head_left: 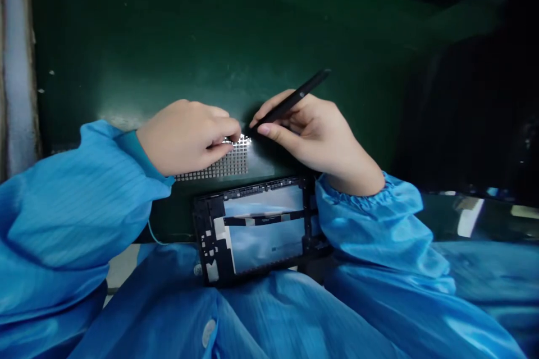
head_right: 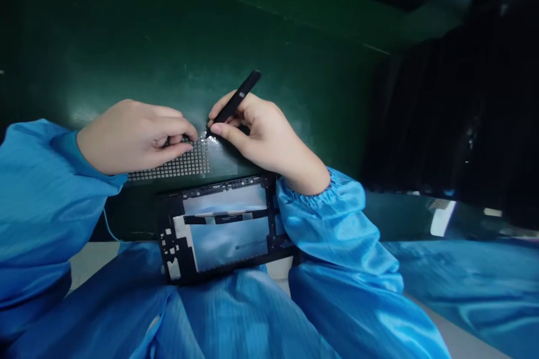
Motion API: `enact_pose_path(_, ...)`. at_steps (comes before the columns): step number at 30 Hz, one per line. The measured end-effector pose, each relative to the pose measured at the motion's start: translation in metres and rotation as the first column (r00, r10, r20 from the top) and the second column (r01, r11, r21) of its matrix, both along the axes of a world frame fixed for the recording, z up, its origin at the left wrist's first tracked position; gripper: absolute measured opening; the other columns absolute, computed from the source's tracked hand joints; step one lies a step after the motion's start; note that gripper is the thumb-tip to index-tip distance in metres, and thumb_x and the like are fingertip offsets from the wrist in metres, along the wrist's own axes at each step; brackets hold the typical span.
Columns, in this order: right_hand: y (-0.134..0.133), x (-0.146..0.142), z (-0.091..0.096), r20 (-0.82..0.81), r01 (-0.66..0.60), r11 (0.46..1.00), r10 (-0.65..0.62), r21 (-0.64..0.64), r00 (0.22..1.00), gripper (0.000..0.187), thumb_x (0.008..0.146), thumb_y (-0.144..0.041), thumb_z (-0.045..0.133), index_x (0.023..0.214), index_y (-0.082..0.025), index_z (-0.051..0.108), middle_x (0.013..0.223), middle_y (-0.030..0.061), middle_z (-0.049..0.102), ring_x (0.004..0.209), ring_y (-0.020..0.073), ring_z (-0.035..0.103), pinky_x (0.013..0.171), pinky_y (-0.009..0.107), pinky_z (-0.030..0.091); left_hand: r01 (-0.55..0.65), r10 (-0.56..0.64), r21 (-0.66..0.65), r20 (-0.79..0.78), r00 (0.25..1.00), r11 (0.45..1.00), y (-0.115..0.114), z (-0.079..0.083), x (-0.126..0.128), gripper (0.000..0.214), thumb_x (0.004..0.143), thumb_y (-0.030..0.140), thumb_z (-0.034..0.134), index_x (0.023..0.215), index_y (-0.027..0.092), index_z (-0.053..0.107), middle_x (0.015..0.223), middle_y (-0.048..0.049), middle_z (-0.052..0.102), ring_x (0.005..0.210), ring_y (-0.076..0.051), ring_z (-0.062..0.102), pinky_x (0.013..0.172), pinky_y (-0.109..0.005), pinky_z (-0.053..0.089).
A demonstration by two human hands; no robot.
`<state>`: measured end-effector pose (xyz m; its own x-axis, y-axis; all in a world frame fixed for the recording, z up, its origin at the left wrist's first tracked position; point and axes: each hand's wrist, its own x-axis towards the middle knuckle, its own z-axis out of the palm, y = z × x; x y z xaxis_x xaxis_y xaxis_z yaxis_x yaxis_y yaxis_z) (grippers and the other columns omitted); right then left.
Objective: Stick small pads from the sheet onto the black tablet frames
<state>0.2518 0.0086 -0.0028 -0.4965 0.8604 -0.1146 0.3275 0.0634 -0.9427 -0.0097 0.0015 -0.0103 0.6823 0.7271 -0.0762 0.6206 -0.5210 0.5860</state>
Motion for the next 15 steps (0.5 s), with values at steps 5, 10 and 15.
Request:
enact_pose_path(5,0.010,-0.002,0.001,0.098,-0.093,0.987,0.080,0.131,0.992,0.017,0.101,-0.039,0.081,0.109,-0.024,0.079,0.108,0.0031,0.082,0.097,0.0198,0.078,0.090,0.033,0.067,-0.010,0.010,-0.017,0.008,1.000,1.000,0.001,0.003,0.000,0.021,0.097,0.028,0.058,0.103,0.025,0.078,0.079,0.0006,0.063,0.071,-0.015,0.059,0.079,-0.030,0.045)
enact_pose_path(10,0.011,0.001,0.015,0.043,-0.109,0.993,0.108,0.036,0.993,0.010,0.097,-0.030,0.087,0.102,-0.025,0.080,0.101,0.0018,0.082,0.092,0.0175,0.078,0.085,0.031,0.066,-0.014,0.014,0.023,0.012,1.000,1.000,-0.002,0.000,0.001,0.025,0.096,0.030,0.056,0.105,0.025,0.078,0.083,-0.0002,0.063,0.077,-0.017,0.063,0.084,-0.031,0.046)
enact_pose_path(15,-0.094,-0.020,0.037,-0.123,0.441,0.883,-0.461,-0.162,0.879,0.015,0.099,-0.031,0.087,0.110,-0.029,0.078,0.098,0.0012,0.082,0.081,0.0180,0.077,0.074,0.034,0.068,0.001,0.000,0.100,-0.001,1.000,0.995,-0.005,-0.004,0.002,0.029,0.097,0.037,0.052,0.107,0.023,0.076,0.088,-0.0012,0.061,0.084,-0.019,0.066,0.086,-0.032,0.046)
